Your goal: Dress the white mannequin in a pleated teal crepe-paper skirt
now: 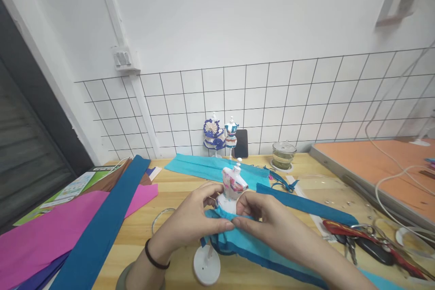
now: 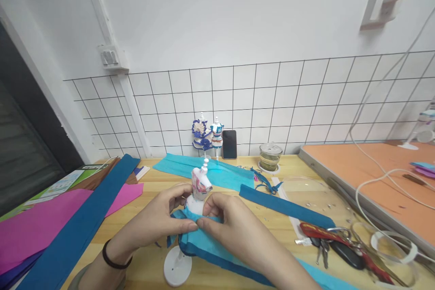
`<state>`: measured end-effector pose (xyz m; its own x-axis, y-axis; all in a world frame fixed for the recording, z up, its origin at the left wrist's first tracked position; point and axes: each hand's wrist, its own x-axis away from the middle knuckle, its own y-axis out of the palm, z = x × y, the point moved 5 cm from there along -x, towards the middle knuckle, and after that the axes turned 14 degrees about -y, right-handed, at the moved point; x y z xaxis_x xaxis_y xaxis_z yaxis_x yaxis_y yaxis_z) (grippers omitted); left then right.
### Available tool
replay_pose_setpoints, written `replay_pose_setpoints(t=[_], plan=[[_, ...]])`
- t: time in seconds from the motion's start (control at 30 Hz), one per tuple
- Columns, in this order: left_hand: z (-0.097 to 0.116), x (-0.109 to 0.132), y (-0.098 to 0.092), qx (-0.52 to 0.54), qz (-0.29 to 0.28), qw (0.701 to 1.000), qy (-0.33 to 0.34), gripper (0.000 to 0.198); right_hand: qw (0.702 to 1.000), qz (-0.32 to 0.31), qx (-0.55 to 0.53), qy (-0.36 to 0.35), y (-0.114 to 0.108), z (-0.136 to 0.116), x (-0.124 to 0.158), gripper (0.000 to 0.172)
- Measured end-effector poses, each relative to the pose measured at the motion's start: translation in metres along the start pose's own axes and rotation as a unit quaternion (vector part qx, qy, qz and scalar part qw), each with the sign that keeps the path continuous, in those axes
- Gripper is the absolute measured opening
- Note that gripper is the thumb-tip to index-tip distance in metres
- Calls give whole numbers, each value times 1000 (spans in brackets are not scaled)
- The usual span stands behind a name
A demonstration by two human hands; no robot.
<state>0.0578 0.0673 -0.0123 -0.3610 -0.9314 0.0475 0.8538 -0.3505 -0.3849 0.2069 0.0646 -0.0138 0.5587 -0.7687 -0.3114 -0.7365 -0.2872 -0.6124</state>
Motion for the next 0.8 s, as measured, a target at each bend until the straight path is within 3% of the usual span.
replay_pose_setpoints(t=[0.17, 0.43, 0.6, 0.8], plan=[[1, 1, 0, 8, -1, 1000, 0, 43, 999, 6, -16, 32, 0, 5, -1, 13], [2, 2, 2, 33, -35, 999, 3, 44, 1000, 11, -20, 6, 3, 4, 3, 12], [1, 1, 1, 48, -39, 998, -4, 45, 996, -37, -69, 47, 0, 6, 6, 10], [-5, 2, -4, 23, -37, 999, -7, 51, 990, -76, -109, 56, -1, 8, 7, 23]])
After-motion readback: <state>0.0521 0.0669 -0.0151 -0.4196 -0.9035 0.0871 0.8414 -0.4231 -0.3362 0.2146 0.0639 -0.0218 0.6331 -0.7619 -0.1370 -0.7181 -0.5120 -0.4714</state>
